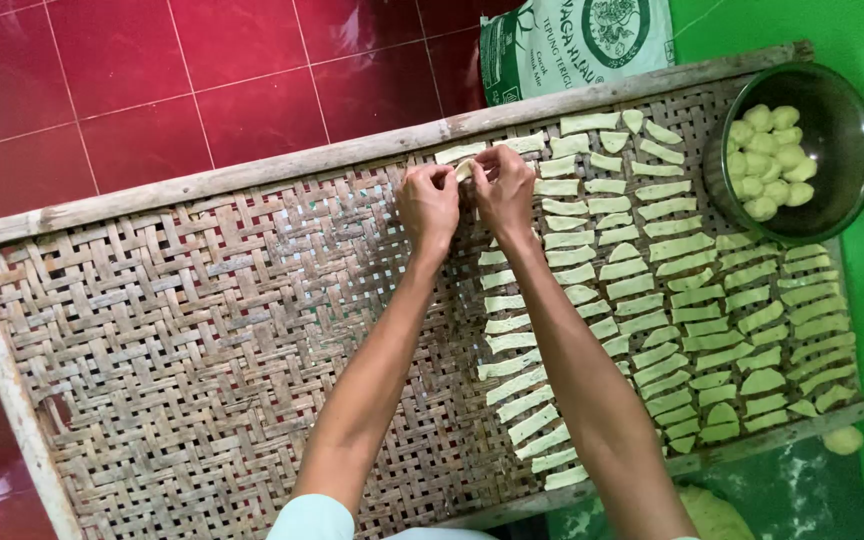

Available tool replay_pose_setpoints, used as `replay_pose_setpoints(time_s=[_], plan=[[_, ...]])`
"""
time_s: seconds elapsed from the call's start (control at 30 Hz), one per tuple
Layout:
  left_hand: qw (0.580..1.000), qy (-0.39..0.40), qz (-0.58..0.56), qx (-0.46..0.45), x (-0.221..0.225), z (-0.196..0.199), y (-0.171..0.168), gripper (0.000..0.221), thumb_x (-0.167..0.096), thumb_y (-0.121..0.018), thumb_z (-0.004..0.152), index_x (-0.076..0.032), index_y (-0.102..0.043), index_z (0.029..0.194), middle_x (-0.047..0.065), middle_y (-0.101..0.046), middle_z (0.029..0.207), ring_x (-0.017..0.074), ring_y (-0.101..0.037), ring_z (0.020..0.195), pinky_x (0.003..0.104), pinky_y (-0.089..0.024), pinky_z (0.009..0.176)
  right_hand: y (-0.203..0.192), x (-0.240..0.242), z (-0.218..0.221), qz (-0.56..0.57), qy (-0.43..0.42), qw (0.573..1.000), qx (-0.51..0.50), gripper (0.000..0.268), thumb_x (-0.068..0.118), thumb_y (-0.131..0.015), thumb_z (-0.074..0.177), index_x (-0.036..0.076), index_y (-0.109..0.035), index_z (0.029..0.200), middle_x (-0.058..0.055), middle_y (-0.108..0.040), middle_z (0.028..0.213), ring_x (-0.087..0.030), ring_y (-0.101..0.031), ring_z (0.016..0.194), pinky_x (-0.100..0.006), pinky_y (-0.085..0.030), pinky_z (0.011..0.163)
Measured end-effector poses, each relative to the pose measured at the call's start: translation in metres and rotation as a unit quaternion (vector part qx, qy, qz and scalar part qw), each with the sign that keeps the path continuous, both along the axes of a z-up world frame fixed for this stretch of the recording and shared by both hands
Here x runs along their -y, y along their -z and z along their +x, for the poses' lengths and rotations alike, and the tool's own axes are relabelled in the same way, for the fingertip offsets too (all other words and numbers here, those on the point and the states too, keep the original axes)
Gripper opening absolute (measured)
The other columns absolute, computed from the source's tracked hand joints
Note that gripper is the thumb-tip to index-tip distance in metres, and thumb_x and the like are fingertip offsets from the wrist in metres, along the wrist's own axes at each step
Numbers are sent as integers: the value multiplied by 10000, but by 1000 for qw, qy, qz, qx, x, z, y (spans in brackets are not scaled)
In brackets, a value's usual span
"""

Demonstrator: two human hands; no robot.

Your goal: Arranging dough pieces on a tray, then flattening and cutting a new batch of dough into strips

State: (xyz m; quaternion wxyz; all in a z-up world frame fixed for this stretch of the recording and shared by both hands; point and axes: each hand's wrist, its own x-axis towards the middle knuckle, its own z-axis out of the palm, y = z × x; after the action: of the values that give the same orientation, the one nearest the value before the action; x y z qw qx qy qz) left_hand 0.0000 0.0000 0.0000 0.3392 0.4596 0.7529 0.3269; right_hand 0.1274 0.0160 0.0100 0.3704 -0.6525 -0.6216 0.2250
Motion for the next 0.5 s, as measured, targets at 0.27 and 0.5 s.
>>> replay_pose_setpoints(time_s=[0.27,0.5], plan=[[996,-22,72,41,8,2,-27,93,-79,-754,862,-80,-759,955,99,-750,844,265,-745,769,371,-591,723,-4,9,-4,28,8,998,57,98,41,-795,864,50,-701,890,-122,-645,805,-280,-682,745,-354,-560,700],[979,-61,92,170,17,-2,-33,122,-23,-697,929,24,-749,1029,147,-689,898,149,-722,669,195,-604,543,1,14,-6,33,18,993,109,17,97,-777,931,85,-772,919,-94,-660,854,-192,-682,740,-295,-574,686]])
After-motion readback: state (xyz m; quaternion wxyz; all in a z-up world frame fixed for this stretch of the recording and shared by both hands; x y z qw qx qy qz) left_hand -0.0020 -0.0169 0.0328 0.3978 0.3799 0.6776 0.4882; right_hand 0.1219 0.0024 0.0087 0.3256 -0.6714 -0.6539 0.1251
